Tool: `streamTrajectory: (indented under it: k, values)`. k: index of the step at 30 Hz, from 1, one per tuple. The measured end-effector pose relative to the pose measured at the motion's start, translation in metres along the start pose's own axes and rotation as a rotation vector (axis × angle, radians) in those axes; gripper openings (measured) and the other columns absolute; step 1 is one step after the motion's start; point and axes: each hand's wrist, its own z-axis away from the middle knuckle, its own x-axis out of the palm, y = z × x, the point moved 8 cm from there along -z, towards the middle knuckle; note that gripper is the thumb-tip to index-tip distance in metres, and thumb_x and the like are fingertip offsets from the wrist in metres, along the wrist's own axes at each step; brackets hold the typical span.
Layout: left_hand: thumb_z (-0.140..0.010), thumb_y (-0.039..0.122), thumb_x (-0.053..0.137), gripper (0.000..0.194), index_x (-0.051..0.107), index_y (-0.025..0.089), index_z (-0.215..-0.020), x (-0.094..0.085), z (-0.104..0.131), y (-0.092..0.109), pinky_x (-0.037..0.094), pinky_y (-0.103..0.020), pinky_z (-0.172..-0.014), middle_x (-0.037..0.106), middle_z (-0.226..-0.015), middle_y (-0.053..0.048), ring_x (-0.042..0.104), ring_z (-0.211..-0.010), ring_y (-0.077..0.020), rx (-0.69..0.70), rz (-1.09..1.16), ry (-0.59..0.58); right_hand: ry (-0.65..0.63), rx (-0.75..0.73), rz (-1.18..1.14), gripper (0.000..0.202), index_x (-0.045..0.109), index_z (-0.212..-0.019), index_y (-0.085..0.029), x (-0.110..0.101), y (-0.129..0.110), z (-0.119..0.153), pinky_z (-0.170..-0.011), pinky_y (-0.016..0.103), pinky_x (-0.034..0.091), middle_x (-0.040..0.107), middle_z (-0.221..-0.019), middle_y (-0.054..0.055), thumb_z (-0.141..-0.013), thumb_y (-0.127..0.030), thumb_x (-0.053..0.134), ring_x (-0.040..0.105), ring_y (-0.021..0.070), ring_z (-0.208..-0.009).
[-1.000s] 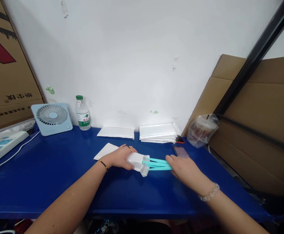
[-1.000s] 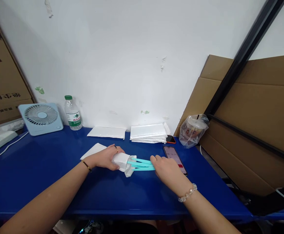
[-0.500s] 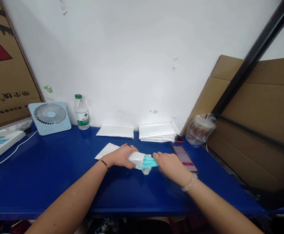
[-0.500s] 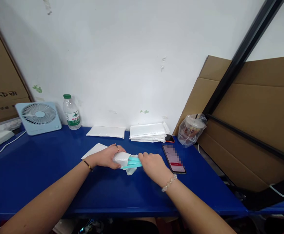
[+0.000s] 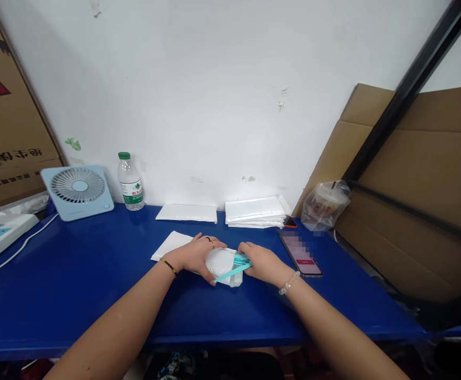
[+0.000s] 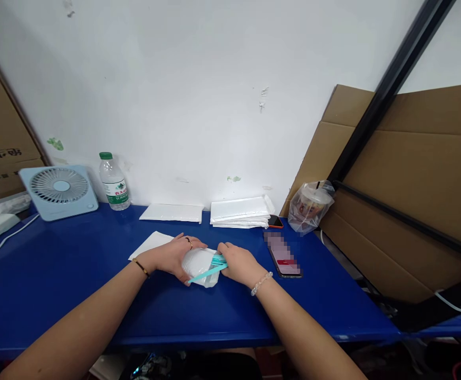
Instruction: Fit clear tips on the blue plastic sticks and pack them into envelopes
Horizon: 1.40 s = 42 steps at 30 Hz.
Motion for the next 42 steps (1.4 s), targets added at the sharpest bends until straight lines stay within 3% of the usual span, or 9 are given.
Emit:
streamTrajectory:
  k: [5,10,14,21,26,33,36,38,42]
  values:
    - [-0.050,0.053,0.076,0.096,0.038,0.030,-0.135,0.000,0.001,0.004,0.010,-0.055,-0.109,0.048,-0.134,-0.007,0.040,-0.124,-0.0346,0.004,-0.012,-0.010,0.061,-0.123,-0.303,0.041,0.054,-0.108,-0.021,-0.006,0.008,0.012,-0.075,0.026,0.043,0.055,-0.103,0.004,-0.071,-0.028,0.071,0.055,0.0170,-0.089]
    - [-0.054,0.049,0.075,0.084,0.046,0.030,-0.130,-0.004,0.003,0.007,0.015,-0.049,-0.109,0.052,-0.129,-0.005,0.046,-0.118,-0.0322,-0.029,0.002,0.020,0.178,-0.134,-0.401,0.016,0.061,-0.091,-0.020,-0.008,0.019,0.027,-0.075,0.026,0.044,0.057,-0.103,0.003,-0.078,-0.028,0.067,0.056,0.0153,-0.088]
    - [-0.053,0.047,0.076,0.084,0.046,0.030,-0.130,-0.004,0.002,0.008,0.015,-0.049,-0.108,0.052,-0.129,-0.005,0.045,-0.119,-0.0318,-0.032,0.009,0.016,0.253,-0.114,-0.353,0.011,0.066,-0.085,-0.021,-0.009,0.030,0.040,-0.082,0.031,0.043,0.061,-0.101,0.004,-0.082,-0.031,0.063,0.057,0.0172,-0.092]
    - [-0.054,0.047,0.076,0.081,0.048,0.029,-0.128,-0.006,0.003,0.010,0.018,-0.046,-0.107,0.053,-0.128,-0.005,0.046,-0.116,-0.0316,-0.024,0.032,0.017,0.336,-0.056,-0.136,0.025,0.067,-0.095,-0.021,-0.017,0.052,0.071,-0.077,0.032,0.042,0.065,-0.091,0.007,-0.092,-0.035,0.047,0.059,0.0178,-0.084]
    - [-0.054,0.044,0.076,0.079,0.049,0.029,-0.127,-0.006,0.002,0.010,0.016,-0.047,-0.108,0.053,-0.129,-0.005,0.046,-0.117,-0.0314,-0.028,0.010,0.030,0.318,-0.128,0.015,0.029,0.067,-0.094,-0.019,-0.012,0.034,0.064,-0.074,0.030,0.040,0.063,-0.088,0.006,-0.095,-0.030,0.040,0.057,0.0155,-0.079]
    - [-0.054,0.044,0.076,0.082,0.046,0.030,-0.129,-0.002,0.000,0.009,0.017,-0.049,-0.108,0.052,-0.130,-0.005,0.044,-0.119,-0.0322,-0.015,-0.007,0.026,0.291,-0.195,-0.061,0.032,0.064,-0.110,-0.021,-0.007,-0.012,0.038,-0.083,0.033,0.044,0.063,-0.100,0.009,-0.095,-0.036,0.041,0.056,0.0188,-0.092]
    - [-0.055,0.045,0.075,0.082,0.045,0.030,-0.130,-0.003,0.002,0.009,0.012,-0.051,-0.109,0.051,-0.131,-0.005,0.044,-0.120,-0.0327,-0.024,0.006,0.030,0.272,-0.066,-0.214,0.046,0.053,-0.126,-0.024,-0.010,0.011,0.045,-0.090,0.036,0.044,0.055,-0.119,0.009,-0.085,-0.043,0.057,0.052,0.0220,-0.106]
    - [-0.055,0.046,0.076,0.082,0.046,0.030,-0.129,-0.004,0.003,0.011,0.013,-0.051,-0.109,0.051,-0.131,-0.005,0.045,-0.119,-0.0326,-0.019,0.014,0.028,0.213,0.059,-0.305,0.067,0.047,-0.131,-0.022,-0.005,0.039,0.052,-0.084,0.035,0.048,0.050,-0.122,0.010,-0.073,-0.048,0.068,0.054,0.0222,-0.102]
    - [-0.053,0.044,0.077,0.085,0.046,0.028,-0.130,-0.006,0.002,0.012,0.028,-0.044,-0.105,0.051,-0.129,-0.006,0.045,-0.118,-0.0324,-0.001,0.019,0.036,0.121,0.118,-0.467,0.038,0.062,-0.108,-0.019,0.012,0.065,0.053,-0.067,0.029,0.050,0.058,-0.098,0.006,-0.076,-0.039,0.066,0.057,0.0149,-0.074]
